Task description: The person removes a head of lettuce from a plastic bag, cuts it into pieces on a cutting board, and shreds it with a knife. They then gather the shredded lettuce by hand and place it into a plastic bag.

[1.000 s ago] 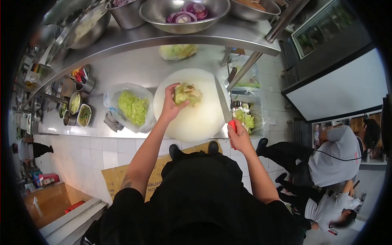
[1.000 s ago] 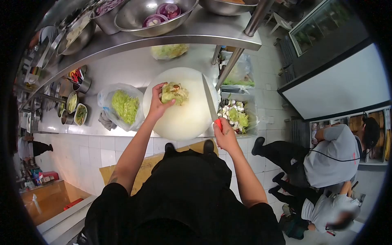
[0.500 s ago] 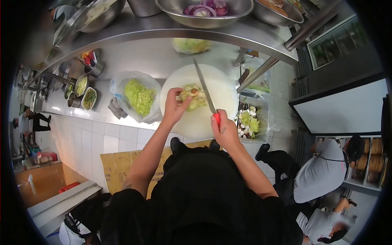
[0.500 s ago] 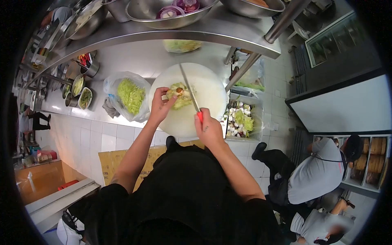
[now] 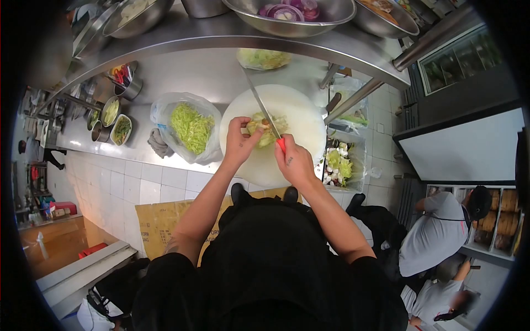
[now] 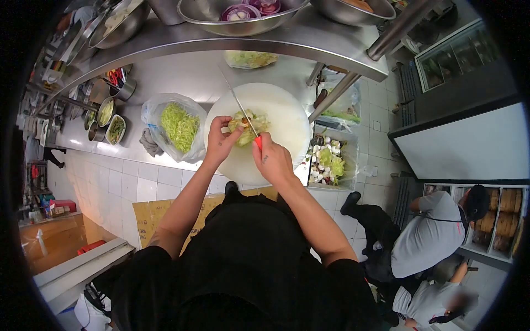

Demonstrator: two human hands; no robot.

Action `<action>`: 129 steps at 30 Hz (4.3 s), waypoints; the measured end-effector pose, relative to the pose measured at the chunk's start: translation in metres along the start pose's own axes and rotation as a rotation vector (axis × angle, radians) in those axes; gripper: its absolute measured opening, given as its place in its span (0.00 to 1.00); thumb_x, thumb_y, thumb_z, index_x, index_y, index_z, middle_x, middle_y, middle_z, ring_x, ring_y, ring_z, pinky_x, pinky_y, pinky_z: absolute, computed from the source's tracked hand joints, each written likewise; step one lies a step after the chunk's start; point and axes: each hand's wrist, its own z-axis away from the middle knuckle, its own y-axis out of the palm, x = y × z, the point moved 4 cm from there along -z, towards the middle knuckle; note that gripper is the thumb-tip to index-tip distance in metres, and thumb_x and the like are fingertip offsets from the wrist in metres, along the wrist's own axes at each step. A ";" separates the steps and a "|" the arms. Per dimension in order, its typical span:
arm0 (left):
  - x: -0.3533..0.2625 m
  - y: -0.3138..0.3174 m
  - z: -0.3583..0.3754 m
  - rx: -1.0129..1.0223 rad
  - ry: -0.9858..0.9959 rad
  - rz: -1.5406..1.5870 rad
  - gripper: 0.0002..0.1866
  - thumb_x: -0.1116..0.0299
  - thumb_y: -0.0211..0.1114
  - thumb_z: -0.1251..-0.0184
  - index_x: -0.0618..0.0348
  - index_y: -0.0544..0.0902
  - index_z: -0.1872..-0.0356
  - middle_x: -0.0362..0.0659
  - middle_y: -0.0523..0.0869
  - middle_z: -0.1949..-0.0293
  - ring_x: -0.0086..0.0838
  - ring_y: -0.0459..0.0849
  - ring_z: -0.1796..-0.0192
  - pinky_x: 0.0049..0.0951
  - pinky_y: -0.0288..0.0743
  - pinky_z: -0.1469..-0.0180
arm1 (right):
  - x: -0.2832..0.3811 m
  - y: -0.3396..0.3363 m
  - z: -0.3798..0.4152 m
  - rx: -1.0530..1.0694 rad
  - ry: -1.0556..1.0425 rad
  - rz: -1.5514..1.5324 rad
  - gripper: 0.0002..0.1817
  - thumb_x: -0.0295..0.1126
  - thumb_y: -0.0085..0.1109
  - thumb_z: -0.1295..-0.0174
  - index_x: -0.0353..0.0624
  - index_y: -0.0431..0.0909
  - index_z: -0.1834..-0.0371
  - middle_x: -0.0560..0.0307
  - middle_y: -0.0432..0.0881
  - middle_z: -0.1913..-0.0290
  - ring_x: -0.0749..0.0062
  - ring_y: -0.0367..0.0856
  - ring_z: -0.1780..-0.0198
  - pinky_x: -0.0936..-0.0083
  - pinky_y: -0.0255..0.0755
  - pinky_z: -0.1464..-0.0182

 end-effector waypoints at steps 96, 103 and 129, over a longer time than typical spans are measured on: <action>-0.021 0.076 0.016 0.248 -0.044 0.153 0.21 0.76 0.76 0.24 0.62 0.78 0.36 0.51 0.87 0.40 0.34 0.90 0.42 0.33 0.91 0.47 | -0.080 -0.068 0.149 -0.044 0.403 -0.059 0.15 0.40 0.62 0.18 0.38 0.79 0.42 0.36 0.89 0.68 0.31 0.90 0.63 0.42 0.81 0.58; -0.005 0.069 0.021 0.244 -0.042 0.135 0.18 0.75 0.80 0.26 0.62 0.80 0.44 0.46 0.88 0.41 0.30 0.89 0.39 0.32 0.91 0.49 | -0.040 -0.053 0.084 -0.019 0.289 -0.043 0.16 0.38 0.61 0.18 0.38 0.78 0.38 0.36 0.90 0.68 0.33 0.90 0.64 0.42 0.81 0.59; 0.004 0.063 0.030 0.286 -0.015 0.339 0.19 0.80 0.77 0.23 0.63 0.84 0.36 0.45 0.89 0.35 0.31 0.89 0.33 0.33 0.91 0.37 | -0.057 -0.048 0.079 0.095 0.509 -0.389 0.16 0.41 0.55 0.14 0.36 0.75 0.49 0.51 0.81 0.75 0.63 0.81 0.82 0.63 0.74 0.76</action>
